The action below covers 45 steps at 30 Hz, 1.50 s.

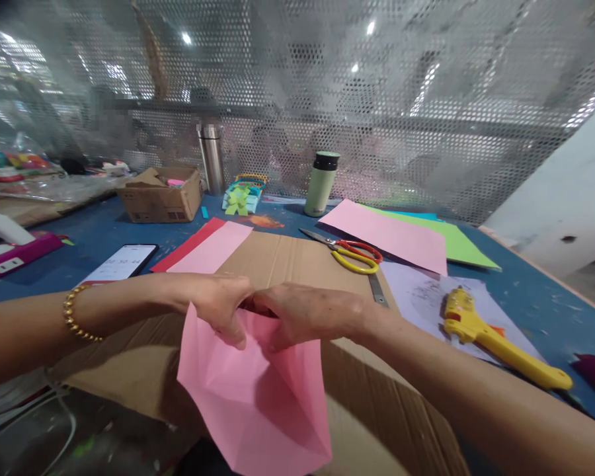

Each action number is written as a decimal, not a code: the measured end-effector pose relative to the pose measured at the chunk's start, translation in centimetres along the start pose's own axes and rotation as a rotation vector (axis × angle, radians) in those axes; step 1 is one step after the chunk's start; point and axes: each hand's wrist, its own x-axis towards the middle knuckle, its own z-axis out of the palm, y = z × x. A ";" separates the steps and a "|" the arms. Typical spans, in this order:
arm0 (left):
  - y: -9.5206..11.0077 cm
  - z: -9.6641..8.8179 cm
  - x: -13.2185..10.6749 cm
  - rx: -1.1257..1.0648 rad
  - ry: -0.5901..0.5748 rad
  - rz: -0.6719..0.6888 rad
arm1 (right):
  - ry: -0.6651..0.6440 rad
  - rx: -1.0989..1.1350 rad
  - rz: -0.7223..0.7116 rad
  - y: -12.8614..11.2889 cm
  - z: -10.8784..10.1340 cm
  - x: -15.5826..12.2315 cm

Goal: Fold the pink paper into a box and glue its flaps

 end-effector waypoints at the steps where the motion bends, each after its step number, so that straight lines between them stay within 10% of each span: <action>1: -0.1 0.1 0.0 -0.007 0.009 -0.001 | 0.011 0.006 -0.005 0.0 0.1 0.0; 45: 1.6 0.6 -1.0 0.045 0.047 -0.056 | 0.061 -0.103 0.015 -0.4 0.9 -0.3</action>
